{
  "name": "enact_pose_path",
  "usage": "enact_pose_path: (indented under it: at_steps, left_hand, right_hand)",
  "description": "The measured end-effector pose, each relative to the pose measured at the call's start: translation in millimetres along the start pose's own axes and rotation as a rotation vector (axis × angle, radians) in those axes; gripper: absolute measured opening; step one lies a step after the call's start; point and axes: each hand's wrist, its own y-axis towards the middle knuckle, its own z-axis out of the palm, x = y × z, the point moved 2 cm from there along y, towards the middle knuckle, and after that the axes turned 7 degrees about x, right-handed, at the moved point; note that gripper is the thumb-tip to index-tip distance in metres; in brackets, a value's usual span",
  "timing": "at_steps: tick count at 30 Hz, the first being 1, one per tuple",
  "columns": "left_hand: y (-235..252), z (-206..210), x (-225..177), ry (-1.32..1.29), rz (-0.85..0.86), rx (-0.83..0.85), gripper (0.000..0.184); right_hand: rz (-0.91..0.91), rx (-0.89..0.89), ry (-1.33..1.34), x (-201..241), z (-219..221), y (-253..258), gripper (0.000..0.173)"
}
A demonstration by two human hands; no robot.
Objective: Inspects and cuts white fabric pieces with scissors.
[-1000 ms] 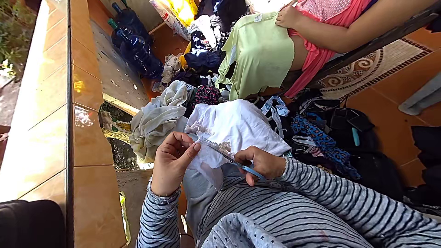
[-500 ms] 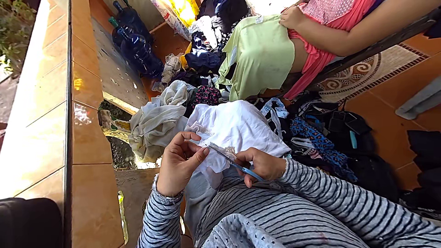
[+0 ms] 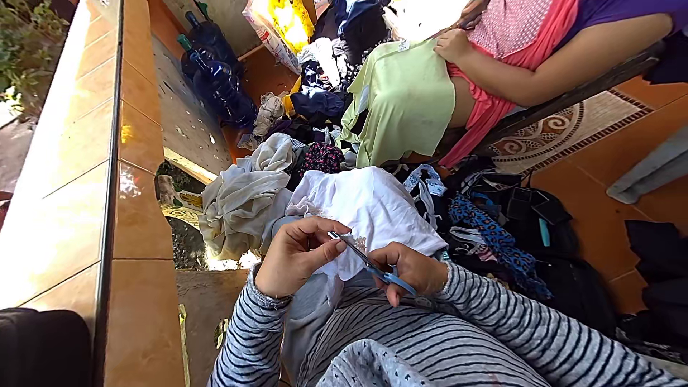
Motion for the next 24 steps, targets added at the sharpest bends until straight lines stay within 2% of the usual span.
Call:
enact_pose_path:
  at_steps: [4,7,11,14,19,22,24]
  left_hand:
    - [34,17,-20,0.001,0.058,0.180,0.034]
    - [63,36,-29,-0.010,0.093,0.310,0.020]
    - [93,65,-17,-0.081,0.016,0.427,0.009]
    - [105,84,-2,-0.141,-0.044,0.428,0.006]
    - [116,104,13,-0.122,-0.138,0.367,0.005]
    - [120,112,15,-0.125,-0.163,0.371,0.005]
    - [122,115,15,-0.120,-0.189,0.408,0.005]
  right_hand:
    - [-0.090,-0.012,-0.012,21,-7,-21,0.041]
    - [-0.175,-0.045,-0.029,35,-11,-44,0.041]
    - [-0.223,-0.121,-0.010,45,-14,-73,0.045]
    - [-0.217,-0.206,0.013,43,-12,-90,0.050]
    - [-0.269,-0.340,0.042,25,-11,-106,0.045]
    - [-0.292,-0.367,0.024,19,-11,-111,0.040]
    - [-0.271,-0.345,-0.001,19,-11,-112,0.045]
